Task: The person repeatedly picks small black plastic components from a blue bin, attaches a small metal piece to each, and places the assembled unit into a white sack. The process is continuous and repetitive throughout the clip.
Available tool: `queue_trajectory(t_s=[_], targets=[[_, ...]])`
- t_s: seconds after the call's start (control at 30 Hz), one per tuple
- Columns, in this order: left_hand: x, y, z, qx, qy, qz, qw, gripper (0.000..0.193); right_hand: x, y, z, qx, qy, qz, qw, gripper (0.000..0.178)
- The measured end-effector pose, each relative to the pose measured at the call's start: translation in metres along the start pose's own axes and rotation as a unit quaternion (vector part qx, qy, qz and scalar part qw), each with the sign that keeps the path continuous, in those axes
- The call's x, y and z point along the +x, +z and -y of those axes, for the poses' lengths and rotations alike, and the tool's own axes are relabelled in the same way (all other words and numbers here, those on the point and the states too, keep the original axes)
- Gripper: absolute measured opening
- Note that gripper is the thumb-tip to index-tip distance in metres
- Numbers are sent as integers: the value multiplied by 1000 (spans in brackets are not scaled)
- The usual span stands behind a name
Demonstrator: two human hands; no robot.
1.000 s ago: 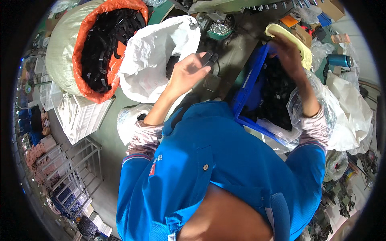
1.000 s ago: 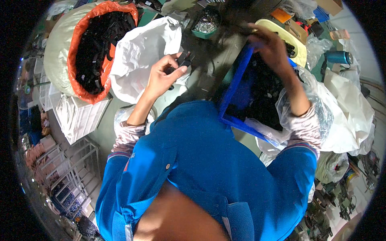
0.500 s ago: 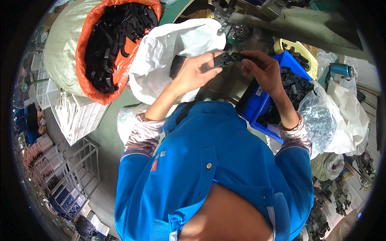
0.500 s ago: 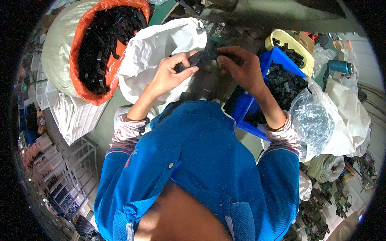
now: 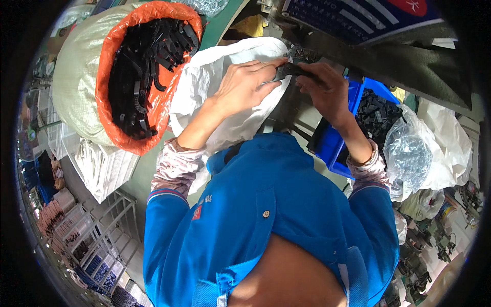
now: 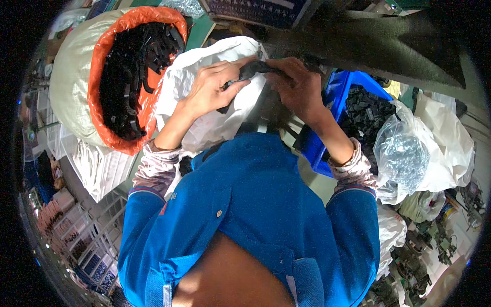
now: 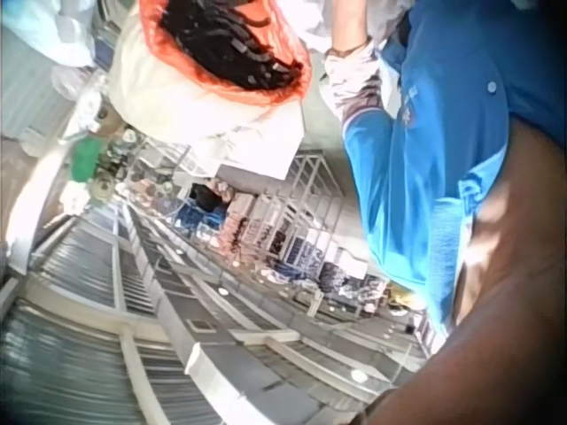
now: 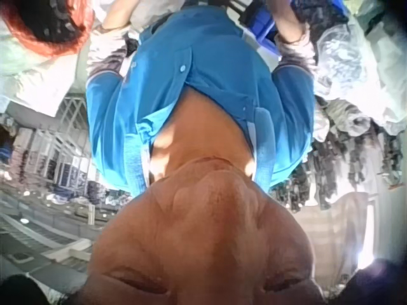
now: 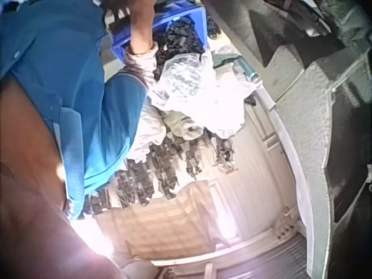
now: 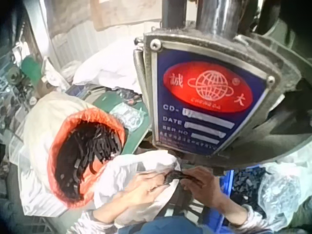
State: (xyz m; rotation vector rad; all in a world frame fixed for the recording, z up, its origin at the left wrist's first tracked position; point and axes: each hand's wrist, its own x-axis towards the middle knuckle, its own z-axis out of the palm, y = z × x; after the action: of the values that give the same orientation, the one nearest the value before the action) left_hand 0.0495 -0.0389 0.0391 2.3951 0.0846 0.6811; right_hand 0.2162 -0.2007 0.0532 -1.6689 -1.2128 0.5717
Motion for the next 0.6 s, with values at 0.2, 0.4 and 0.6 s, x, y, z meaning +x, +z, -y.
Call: queue_trajectory(t_s=[0.2, 0.4, 0.6], targets=[[17, -23, 14, 3, 37, 46, 998, 39, 10, -2, 4, -25, 0, -11, 1000, 25], [21, -25, 22, 13, 80, 65, 995, 32, 10, 5, 11, 14, 10, -33, 999, 25], [32, -31, 18, 39, 115, 72, 990, 25, 8, 15, 4, -27, -38, -76, 996, 23]])
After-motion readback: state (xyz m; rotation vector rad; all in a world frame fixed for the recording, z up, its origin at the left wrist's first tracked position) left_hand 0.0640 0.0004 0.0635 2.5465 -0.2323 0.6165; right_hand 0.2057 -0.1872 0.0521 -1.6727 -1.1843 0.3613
